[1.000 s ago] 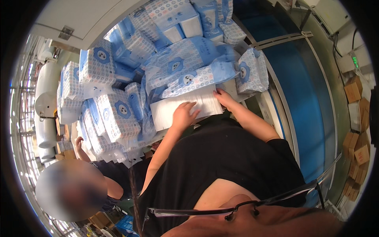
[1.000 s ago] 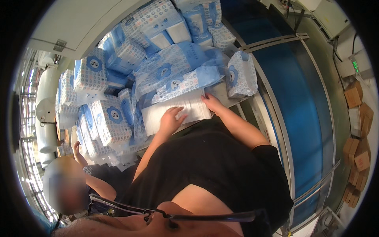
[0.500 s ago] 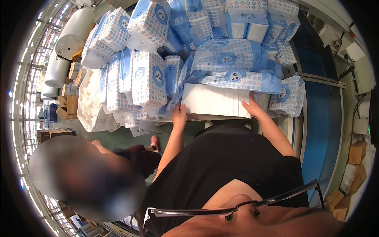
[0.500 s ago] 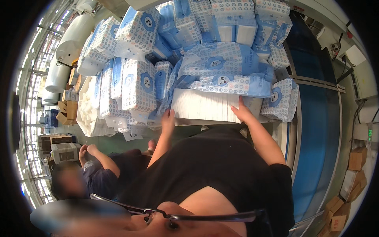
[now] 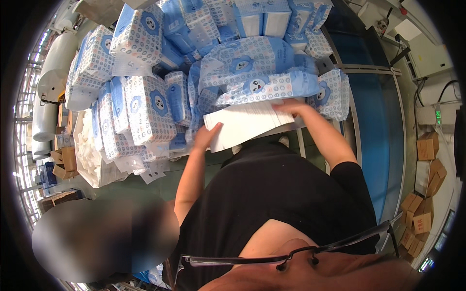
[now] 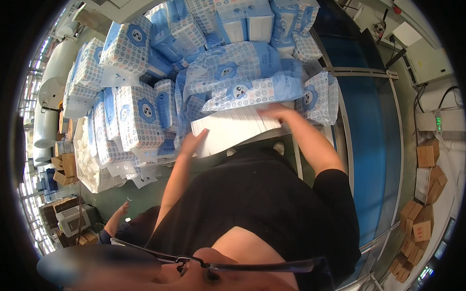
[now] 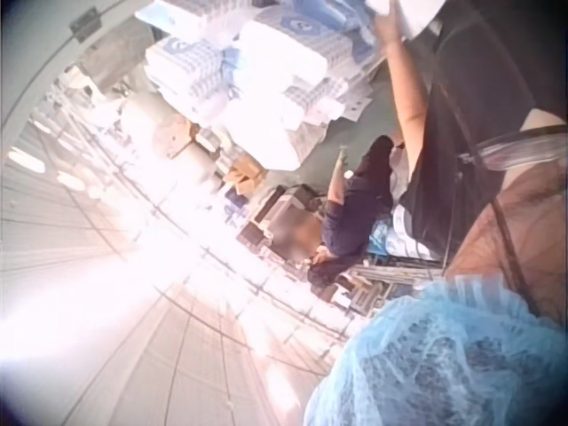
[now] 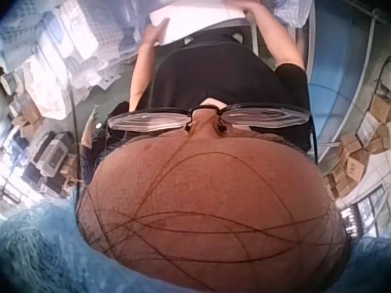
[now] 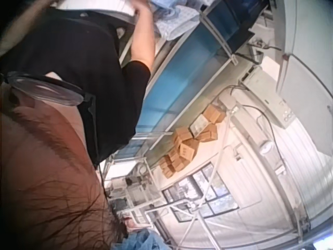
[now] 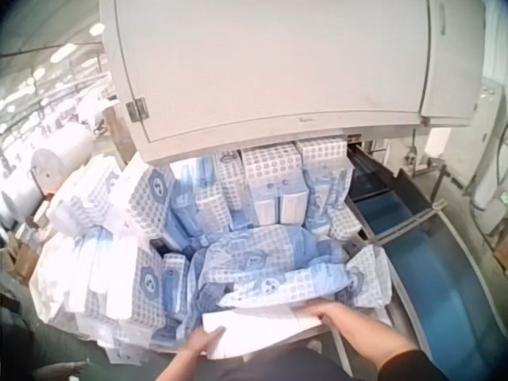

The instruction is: The person repeatedly picks up packages of tissues from a table, removes the tissue stacks from their plastic wrappers, and places the stacks onto a conveyor belt. The person also handles a large white bag filled with loose tissue pieces.

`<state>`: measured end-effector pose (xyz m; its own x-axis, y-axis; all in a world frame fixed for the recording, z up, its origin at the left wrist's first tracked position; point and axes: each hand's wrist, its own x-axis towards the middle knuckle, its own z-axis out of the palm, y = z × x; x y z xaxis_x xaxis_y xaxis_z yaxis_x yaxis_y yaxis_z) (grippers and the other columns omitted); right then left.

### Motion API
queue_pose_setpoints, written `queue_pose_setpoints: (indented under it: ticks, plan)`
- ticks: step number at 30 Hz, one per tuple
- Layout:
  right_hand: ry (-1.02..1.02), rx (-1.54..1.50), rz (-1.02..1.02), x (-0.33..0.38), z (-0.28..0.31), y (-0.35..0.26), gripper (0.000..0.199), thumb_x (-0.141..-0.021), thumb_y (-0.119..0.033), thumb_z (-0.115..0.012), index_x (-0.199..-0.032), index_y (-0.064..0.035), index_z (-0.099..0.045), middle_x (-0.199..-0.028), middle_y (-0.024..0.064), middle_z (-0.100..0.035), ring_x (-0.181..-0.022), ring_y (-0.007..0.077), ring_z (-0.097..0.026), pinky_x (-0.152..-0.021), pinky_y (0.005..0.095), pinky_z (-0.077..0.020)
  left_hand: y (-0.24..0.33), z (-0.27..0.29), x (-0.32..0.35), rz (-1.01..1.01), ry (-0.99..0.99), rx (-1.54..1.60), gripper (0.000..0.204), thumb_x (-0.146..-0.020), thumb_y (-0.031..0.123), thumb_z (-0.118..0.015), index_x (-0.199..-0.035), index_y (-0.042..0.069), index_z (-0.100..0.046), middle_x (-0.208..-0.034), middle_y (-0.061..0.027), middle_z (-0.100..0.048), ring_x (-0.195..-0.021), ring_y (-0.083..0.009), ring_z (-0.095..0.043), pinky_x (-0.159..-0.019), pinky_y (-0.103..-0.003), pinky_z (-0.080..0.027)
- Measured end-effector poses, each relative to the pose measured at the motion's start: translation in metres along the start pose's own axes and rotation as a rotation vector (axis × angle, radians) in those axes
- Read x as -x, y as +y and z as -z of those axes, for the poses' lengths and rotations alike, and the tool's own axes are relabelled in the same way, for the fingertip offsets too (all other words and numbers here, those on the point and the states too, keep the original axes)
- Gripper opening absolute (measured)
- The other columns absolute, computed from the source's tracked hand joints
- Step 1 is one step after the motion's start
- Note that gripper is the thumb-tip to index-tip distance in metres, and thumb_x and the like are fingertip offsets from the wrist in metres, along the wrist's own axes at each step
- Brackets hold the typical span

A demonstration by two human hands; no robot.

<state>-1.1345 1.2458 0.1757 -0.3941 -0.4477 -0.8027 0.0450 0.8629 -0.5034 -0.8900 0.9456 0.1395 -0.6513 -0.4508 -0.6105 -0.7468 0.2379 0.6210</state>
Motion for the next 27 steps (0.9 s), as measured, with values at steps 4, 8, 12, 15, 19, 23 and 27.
queue_pose_setpoints:
  ticks: [4, 8, 12, 15, 19, 23, 27]
  plan:
    - [0.445, 0.014, 0.418, 0.005, -0.036, 0.047, 0.094, -0.079, -0.05, -0.072, -0.144, 0.0039, -0.032, -0.14, 0.026, -0.046, -0.133, 0.0356, -0.043, -0.109, 0.0346, -0.0362, -0.031, -0.028, 0.008, -0.255, 0.277, 0.099, 0.062, -0.073, 0.037, -0.083, -0.118, 0.001, -0.061, -0.109, -0.0152, -0.07, -0.102, -0.0285, -0.067, -0.089, -0.037, -0.05]
    - [0.524, -0.516, 0.788, -0.008, -0.077, 0.11, 0.091, -0.075, -0.018, -0.08, -0.147, -0.0021, -0.027, -0.138, 0.0168, -0.048, -0.128, 0.028, -0.048, -0.106, 0.0383, -0.0392, -0.053, -0.04, 0.021, -0.553, 0.249, 0.39, 0.089, -0.063, 0.016, -0.09, -0.136, 0.002, -0.04, -0.123, -0.0114, -0.058, -0.112, -0.0228, -0.058, -0.094, -0.037, -0.048]
    - [0.414, -0.64, 0.706, -0.037, -0.099, 0.148, 0.093, -0.068, 0.0, -0.082, -0.146, -0.0043, -0.031, -0.135, 0.0099, -0.051, -0.124, 0.0219, -0.049, -0.103, 0.0366, -0.0421, -0.061, -0.055, 0.017, -0.708, 0.239, 0.253, 0.105, -0.06, 0.011, -0.09, -0.143, 0.003, -0.026, -0.13, -0.0113, -0.048, -0.12, -0.0228, -0.051, -0.098, -0.036, -0.046]
    - [0.407, -0.712, 0.708, -0.041, -0.1, 0.157, 0.096, -0.066, 0.0, -0.083, -0.146, -0.003, -0.03, -0.135, 0.0092, -0.05, -0.123, 0.0207, -0.049, -0.103, 0.0355, -0.0412, -0.074, -0.06, 0.013, -0.557, 0.168, 0.422, 0.1, -0.059, 0.01, -0.09, -0.139, 0.003, -0.031, -0.128, -0.0113, -0.05, -0.118, -0.0237, -0.053, -0.099, -0.036, -0.045]
    - [0.479, -0.738, 0.8, -0.04, -0.112, 0.148, 0.1, -0.067, -0.001, -0.083, -0.148, -0.003, -0.026, -0.134, 0.0102, -0.05, -0.122, 0.021, -0.048, -0.103, 0.0353, -0.0406, -0.098, -0.072, -0.002, -0.505, 0.208, 0.324, 0.096, -0.061, 0.01, -0.09, -0.137, 0.001, -0.032, -0.127, -0.0114, -0.052, -0.116, -0.0225, -0.054, -0.096, -0.035, -0.047]
    - [0.628, -0.722, 0.868, -0.025, -0.119, 0.125, 0.069, -0.07, -0.001, -0.081, -0.132, -0.0016, -0.049, -0.126, 0.0108, -0.057, -0.12, 0.0219, -0.053, -0.1, 0.0359, -0.0437, -0.08, -0.08, 0.01, -0.446, 0.185, 0.489, 0.086, -0.064, 0.009, -0.089, -0.133, -0.001, -0.038, -0.122, -0.0112, -0.056, -0.113, -0.0222, -0.055, -0.094, -0.034, -0.047]
    - [0.643, -0.602, 0.855, 0.015, -0.102, 0.099, 0.102, -0.069, -0.012, -0.087, -0.148, -0.004, -0.024, -0.141, 0.0114, -0.045, -0.13, 0.0228, -0.044, -0.107, 0.036, -0.0383, -0.036, -0.056, 0.041, -0.571, 0.25, 0.5, 0.068, -0.068, 0.011, -0.088, -0.125, -0.002, -0.053, -0.119, -0.011, -0.061, -0.111, -0.0227, -0.058, -0.096, -0.036, -0.045]
